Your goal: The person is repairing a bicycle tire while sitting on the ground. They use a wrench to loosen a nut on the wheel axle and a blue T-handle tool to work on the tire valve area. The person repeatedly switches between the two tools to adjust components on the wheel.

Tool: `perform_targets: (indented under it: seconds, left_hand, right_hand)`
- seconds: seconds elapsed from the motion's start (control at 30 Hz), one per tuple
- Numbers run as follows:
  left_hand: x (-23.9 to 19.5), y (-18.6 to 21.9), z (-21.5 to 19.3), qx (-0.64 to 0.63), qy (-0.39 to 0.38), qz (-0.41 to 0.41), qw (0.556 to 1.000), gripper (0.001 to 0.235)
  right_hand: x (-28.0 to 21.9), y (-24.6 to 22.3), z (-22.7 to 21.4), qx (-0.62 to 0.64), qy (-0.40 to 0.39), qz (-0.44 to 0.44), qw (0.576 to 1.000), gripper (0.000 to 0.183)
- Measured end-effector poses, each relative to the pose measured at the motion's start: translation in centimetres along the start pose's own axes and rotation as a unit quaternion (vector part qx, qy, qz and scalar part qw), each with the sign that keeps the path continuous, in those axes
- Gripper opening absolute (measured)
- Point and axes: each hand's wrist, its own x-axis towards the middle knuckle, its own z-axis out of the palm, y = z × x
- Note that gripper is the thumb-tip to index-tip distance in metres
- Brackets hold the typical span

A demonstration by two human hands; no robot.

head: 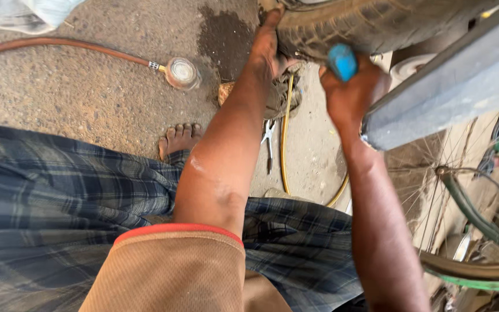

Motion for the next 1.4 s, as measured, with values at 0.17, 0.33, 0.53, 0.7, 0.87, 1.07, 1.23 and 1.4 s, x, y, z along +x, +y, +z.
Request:
perform_targets:
  seconds: [0.17,0.33,0.53,0.7,0.87,1.07,1.23,1.4]
  left_hand:
    - [0.1,0.4,-0.1,0.052,0.001,0.015,0.999,0.073]
    - [0.9,-0.7,-0.9,0.041,-0.026,0.018,0.999,0.077]
    - [3.1,-0.3,-3.0,0.014,0.005,0.007,1.000,0.064]
    - [5.1,-1.5,-4.1,0.013,0.060,-0.003,0.998,0.054]
    - [6.8,-2.3,-4.9,-0.003,0.020,-0.008,1.000,0.049]
    - [8.6,-2.5,-7.1,0.011,0.012,0.029,0.999,0.049]
    - [9.4,-2.9,-7.6,-0.045,-0.048,0.033,0.997,0.053]
    - [3.9,-5.2,-5.9,-0.067,-0.010,0.083,0.994,0.068]
  right_hand:
    - [0.8,-1.2,-0.9,0.019,-0.017,-0.024,0.999,0.024]
    - [1.0,-1.8,-1.2,-0.020,-0.033,-0.014,0.999,0.021]
    - [1.3,-1.9,-0.7,-0.007,-0.031,-0.032,0.999,0.023]
    - [1.2,-1.9,-0.3,-0.009,-0.022,-0.043,0.999,0.024]
    - [1.2,-2.1,-0.3,-0.036,-0.027,-0.037,0.998,0.025]
    - [1.4,-2.4,-0.1,-0.036,-0.038,-0.040,0.998,0.026]
    - [1.7,-2.5,0.2,-0.047,-0.046,-0.034,0.997,0.028]
    - [1.6,-2.7,0.5,-0.055,-0.060,-0.017,0.997,0.030]
